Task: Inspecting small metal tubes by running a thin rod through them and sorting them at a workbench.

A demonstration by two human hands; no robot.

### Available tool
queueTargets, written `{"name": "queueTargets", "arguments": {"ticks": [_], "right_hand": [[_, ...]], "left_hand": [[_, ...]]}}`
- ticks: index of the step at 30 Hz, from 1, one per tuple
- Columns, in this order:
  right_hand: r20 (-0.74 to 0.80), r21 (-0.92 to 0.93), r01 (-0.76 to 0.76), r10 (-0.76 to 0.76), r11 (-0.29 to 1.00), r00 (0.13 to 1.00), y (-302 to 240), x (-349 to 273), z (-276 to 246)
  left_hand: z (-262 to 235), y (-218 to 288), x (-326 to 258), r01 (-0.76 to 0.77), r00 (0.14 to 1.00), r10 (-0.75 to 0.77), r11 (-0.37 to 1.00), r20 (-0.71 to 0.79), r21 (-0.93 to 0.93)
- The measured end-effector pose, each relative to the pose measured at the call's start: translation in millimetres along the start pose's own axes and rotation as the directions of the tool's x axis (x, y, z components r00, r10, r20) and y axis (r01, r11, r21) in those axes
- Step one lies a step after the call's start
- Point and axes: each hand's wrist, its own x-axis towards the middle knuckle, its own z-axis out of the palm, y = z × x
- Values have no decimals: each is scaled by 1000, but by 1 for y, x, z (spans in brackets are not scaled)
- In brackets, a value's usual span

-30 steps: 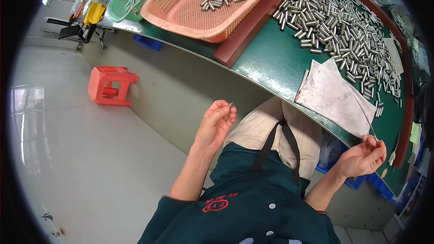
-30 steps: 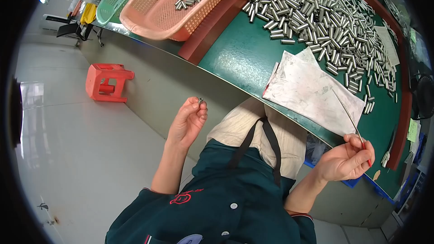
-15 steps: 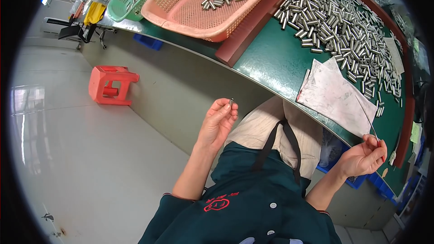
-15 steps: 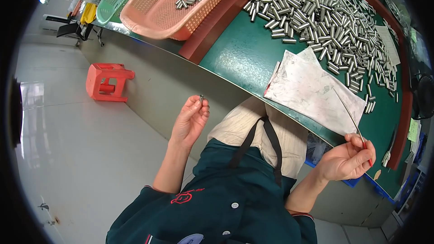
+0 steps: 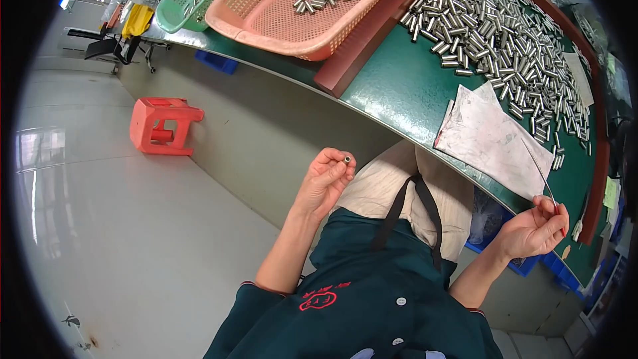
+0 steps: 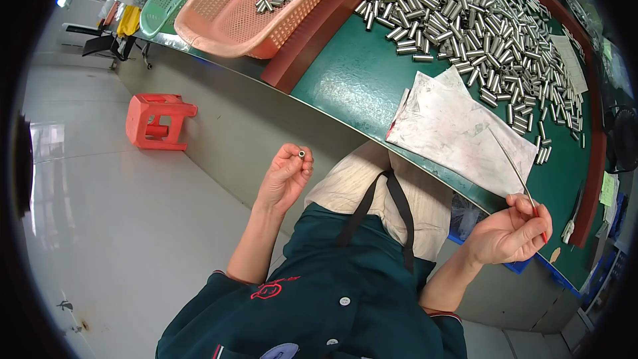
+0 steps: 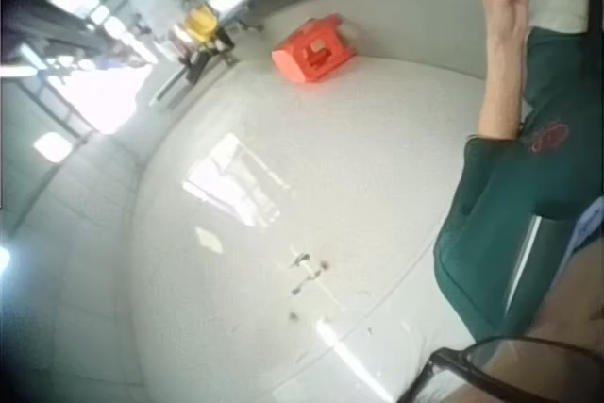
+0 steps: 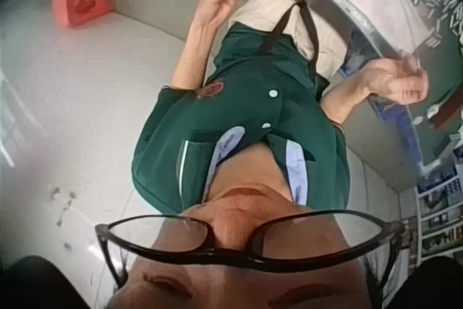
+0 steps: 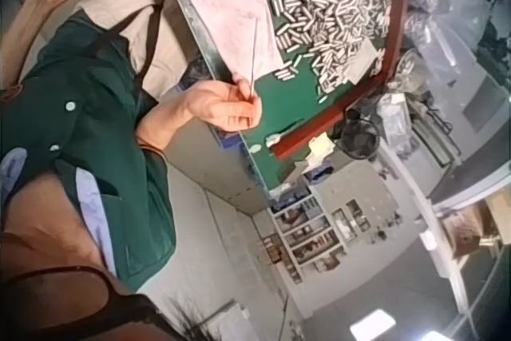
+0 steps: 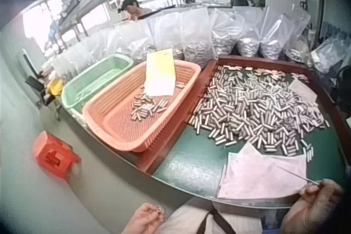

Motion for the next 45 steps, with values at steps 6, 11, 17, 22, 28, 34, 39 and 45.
{"name": "queueTargets", "arguments": {"ticks": [6,11,17,22,28,34,39,45], "right_hand": [[45,46,-8,6,999,999,1,2,-7],[82,86,-30,23,996,996,3,1,-6],[53,89,-14,10,996,999,-2,2,0],[-7,84,-13,13,996,1000,-2,-3,2],[-37,153,-19,25,988,999,-6,-1,2],[-49,192,-29,39,981,998,-3,1,4],[-69,218,-16,32,976,997,-2,2,4],[-82,167,-78,92,983,992,-6,7,3]], "left_hand": [[-5,-1,-1,-11,988,-5,995,154,102],[-9,0,0,-14,969,-13,994,248,107],[0,3,2,5,981,-36,987,192,159],[46,24,-9,-245,969,191,784,155,571],[148,96,6,-587,235,439,-647,867,486],[171,130,62,-227,383,516,-751,766,620],[198,56,70,-562,501,416,-511,759,651],[214,-17,114,-766,510,0,-455,860,454]]}}
